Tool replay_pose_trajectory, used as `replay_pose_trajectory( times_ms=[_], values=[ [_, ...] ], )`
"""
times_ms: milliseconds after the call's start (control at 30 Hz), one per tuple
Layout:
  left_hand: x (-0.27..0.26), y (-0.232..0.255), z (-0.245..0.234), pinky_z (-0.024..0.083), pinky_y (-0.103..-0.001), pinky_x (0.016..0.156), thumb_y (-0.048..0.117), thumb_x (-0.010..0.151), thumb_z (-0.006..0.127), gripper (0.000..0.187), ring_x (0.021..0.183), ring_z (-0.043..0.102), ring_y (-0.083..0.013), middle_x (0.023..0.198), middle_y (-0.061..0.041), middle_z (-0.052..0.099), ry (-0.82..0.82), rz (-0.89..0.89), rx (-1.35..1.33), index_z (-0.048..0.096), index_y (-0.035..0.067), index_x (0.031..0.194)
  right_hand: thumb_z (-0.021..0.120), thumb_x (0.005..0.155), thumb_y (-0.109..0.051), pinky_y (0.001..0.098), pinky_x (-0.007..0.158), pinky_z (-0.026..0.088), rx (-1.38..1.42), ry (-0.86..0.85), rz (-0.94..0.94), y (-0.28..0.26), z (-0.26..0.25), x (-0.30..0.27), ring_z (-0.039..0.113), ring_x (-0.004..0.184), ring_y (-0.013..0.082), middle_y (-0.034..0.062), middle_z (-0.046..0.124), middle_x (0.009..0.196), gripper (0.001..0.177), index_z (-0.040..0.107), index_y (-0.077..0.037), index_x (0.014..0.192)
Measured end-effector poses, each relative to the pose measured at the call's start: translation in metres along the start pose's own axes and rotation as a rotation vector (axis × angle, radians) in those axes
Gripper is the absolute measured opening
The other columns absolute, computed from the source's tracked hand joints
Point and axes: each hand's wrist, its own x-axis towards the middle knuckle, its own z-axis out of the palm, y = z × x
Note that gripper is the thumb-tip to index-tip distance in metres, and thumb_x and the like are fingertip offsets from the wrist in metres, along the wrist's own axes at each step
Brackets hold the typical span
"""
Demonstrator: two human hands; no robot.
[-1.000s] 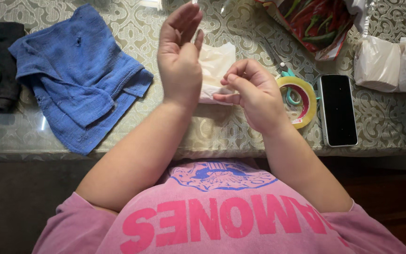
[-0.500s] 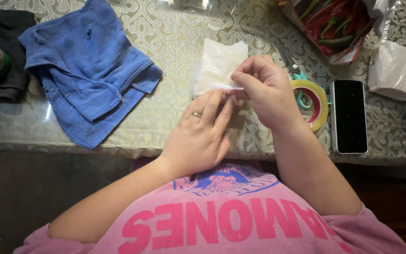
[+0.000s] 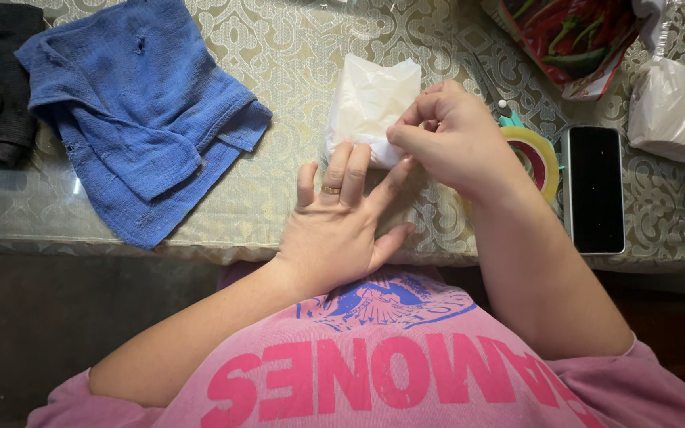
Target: The person wraps individual items in white tissue paper and secures each one with adhesive tape, using scissors to cut the tape and placing the wrapped items into a stack.
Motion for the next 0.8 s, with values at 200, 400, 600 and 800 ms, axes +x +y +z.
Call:
replay_pose_trajectory(
  times_ms=[200,400,600,800],
  values=[
    [0.001,0.0,-0.003,0.022,-0.055,0.111,0.064,0.096,0.056,0.079,0.144,0.025,-0.0335,0.146,-0.021,0.034,-0.009,0.002,-0.004,0.037,0.025,0.162,0.075,0.083,-0.021,0.0222,0.05,0.045,0.019,-0.077,0.143,-0.016,-0.002,0.005,0.06,0.058,0.0049,0.0019,0.064,0.069,0.021,0.073,0.001,0.081],
    [0.001,-0.001,-0.003,0.024,-0.055,0.112,0.064,0.097,0.056,0.078,0.143,0.025,-0.0336,0.145,-0.021,0.033,0.013,0.002,-0.027,0.038,0.025,0.162,0.078,0.079,-0.023,0.0267,0.057,0.05,-0.155,-0.041,-0.009,-0.015,-0.004,0.009,0.061,0.069,0.0102,0.0056,0.058,0.091,0.026,0.073,0.003,0.079],
    [0.001,-0.001,-0.002,0.024,-0.055,0.111,0.065,0.096,0.056,0.077,0.143,0.025,-0.0337,0.145,-0.021,0.033,-0.002,-0.006,-0.02,0.042,0.024,0.16,0.076,0.078,-0.027,0.0341,0.062,0.049,-0.275,-0.109,0.166,-0.014,-0.006,0.014,0.064,0.072,0.0192,0.0183,0.066,0.087,0.026,0.074,-0.002,0.084],
    [0.0,0.0,0.0,0.024,-0.057,0.112,0.067,0.096,0.057,0.077,0.143,0.025,-0.0341,0.146,-0.021,0.033,0.02,-0.021,-0.022,0.044,0.024,0.158,0.086,0.074,-0.033,0.0358,0.076,0.054,-0.388,-0.04,-0.028,-0.013,-0.002,0.011,0.064,0.093,0.024,0.014,0.06,0.106,0.028,0.078,-0.006,0.079]
  ],
)
